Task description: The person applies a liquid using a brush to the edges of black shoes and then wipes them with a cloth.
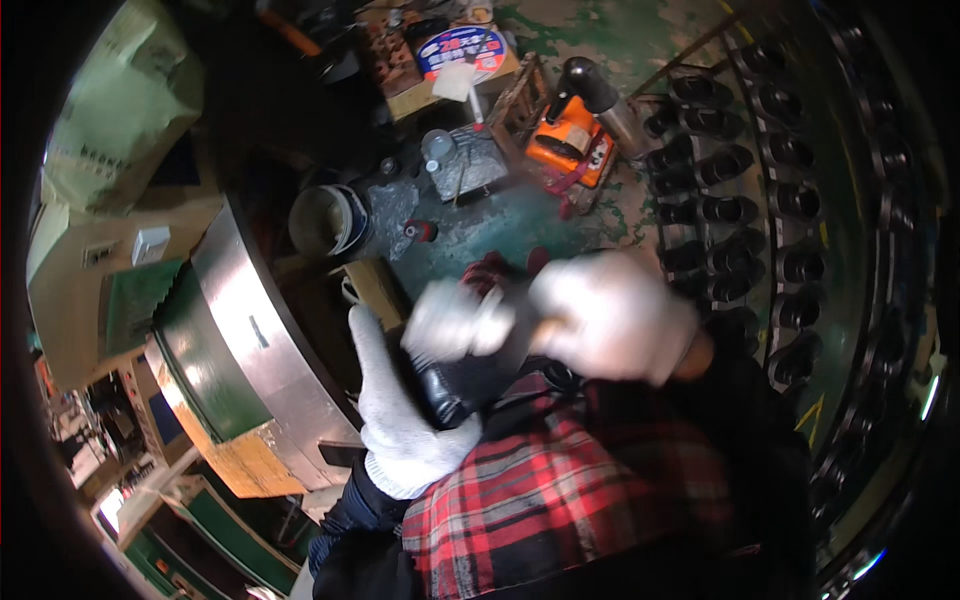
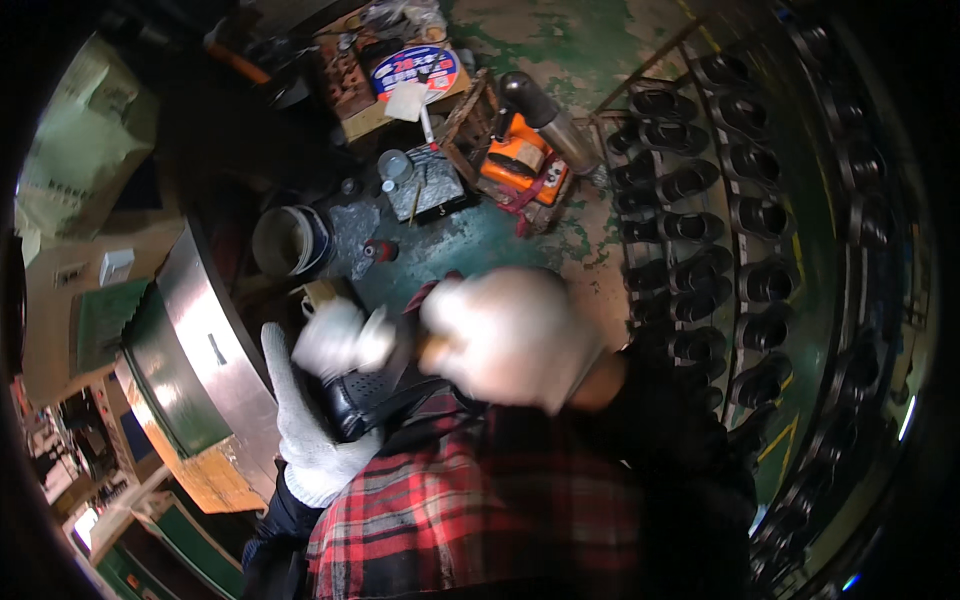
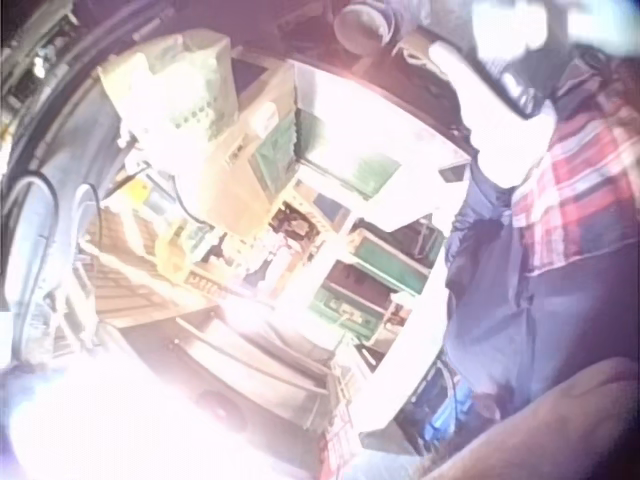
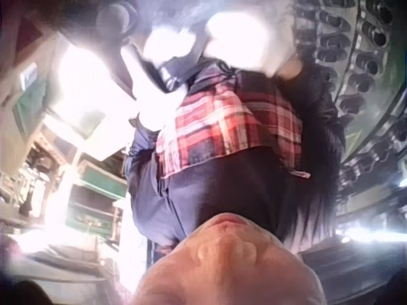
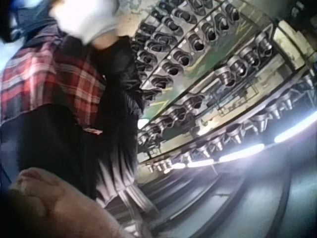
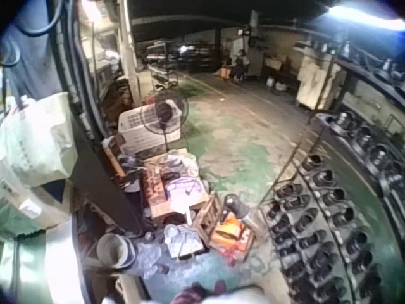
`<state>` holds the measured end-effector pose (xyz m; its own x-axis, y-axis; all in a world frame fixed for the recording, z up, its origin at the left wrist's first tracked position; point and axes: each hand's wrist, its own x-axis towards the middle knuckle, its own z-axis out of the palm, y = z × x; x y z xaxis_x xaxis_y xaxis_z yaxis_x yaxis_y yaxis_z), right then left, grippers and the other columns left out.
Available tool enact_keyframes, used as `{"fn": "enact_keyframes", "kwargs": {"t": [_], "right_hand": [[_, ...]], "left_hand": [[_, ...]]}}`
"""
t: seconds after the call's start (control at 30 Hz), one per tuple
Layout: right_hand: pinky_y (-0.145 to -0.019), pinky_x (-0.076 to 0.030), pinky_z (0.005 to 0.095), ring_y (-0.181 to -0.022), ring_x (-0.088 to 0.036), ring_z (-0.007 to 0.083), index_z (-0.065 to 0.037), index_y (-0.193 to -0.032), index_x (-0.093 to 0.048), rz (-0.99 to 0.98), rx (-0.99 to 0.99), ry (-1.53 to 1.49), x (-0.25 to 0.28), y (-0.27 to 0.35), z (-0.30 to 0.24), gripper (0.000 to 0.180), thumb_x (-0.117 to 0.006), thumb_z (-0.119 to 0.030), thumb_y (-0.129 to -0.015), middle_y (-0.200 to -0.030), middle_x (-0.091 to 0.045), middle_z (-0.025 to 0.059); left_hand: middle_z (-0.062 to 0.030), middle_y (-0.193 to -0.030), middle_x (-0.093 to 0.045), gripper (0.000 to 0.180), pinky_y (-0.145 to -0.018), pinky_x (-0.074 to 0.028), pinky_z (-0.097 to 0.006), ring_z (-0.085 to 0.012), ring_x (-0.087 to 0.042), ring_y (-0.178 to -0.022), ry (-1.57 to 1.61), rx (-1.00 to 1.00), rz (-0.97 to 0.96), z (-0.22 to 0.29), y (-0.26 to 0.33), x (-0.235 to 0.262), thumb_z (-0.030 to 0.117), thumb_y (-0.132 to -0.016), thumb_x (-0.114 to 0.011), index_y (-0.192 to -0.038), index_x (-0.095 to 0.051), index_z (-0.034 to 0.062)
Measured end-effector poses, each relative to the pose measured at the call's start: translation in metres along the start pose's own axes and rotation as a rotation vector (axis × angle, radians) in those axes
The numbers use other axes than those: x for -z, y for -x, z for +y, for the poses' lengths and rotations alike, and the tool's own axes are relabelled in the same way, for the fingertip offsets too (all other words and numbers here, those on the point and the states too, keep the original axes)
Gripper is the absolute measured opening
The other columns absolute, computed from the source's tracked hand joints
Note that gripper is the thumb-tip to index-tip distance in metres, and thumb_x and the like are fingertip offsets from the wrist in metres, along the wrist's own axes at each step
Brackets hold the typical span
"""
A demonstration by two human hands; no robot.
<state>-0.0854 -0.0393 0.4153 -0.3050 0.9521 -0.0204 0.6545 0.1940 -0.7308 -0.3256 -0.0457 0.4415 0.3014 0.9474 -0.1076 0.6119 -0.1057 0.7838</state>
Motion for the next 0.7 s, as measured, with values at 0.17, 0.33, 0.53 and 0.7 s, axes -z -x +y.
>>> {"fn": "enact_keyframes", "kwargs": {"t": [0.17,0.33,0.53,0.7], "right_hand": [[-0.063,-0.045,0.0242,-0.070,-0.056,0.0063,0.000,-0.094,-0.069,0.588,-0.729,-0.313,0.080,0.049,0.059,0.012,-0.065,-0.008,-0.086,-0.078,-0.064,-0.0027],[-0.068,-0.044,0.0208,-0.072,-0.052,0.0057,0.001,-0.104,-0.065,0.885,-0.658,-0.617,0.088,0.081,0.036,0.020,-0.061,-0.012,-0.089,-0.083,-0.061,-0.0020],[-0.069,-0.045,0.0216,-0.075,-0.054,0.0074,0.003,-0.104,-0.061,0.959,-0.521,-0.898,0.065,0.100,0.024,0.017,-0.052,-0.004,-0.091,-0.086,-0.060,0.0018],[-0.055,-0.041,0.0231,-0.058,-0.049,0.0101,0.002,-0.098,-0.058,1.040,-0.584,-0.866,0.063,0.116,0.018,0.025,-0.056,-0.021,-0.090,-0.073,-0.055,0.0029]], "left_hand": [[-0.0230,-0.122,-0.055,0.105,-0.100,-0.043,-0.035,-0.0297,-0.059,-0.111,0.159,0.151,-0.028,-0.033,0.013,0.007,-0.007,-0.065,-0.061,-0.152,-0.003,-0.0018],[-0.0206,-0.129,-0.050,0.108,-0.104,-0.039,-0.037,-0.0285,-0.053,-0.118,0.463,0.293,-0.044,-0.043,0.006,0.006,-0.013,-0.062,-0.053,-0.154,-0.001,0.0047],[-0.0190,-0.141,-0.047,0.101,-0.108,-0.040,-0.043,-0.0317,-0.052,-0.125,1.139,0.579,-0.303,-0.040,-0.021,-0.002,0.003,-0.059,-0.057,-0.153,-0.020,0.0032],[-0.0260,-0.111,-0.065,0.045,-0.094,-0.052,-0.056,-0.0403,-0.064,-0.104,1.256,1.008,-0.615,-0.024,-0.068,-0.013,0.013,-0.076,-0.058,-0.115,-0.057,-0.0098]]}}
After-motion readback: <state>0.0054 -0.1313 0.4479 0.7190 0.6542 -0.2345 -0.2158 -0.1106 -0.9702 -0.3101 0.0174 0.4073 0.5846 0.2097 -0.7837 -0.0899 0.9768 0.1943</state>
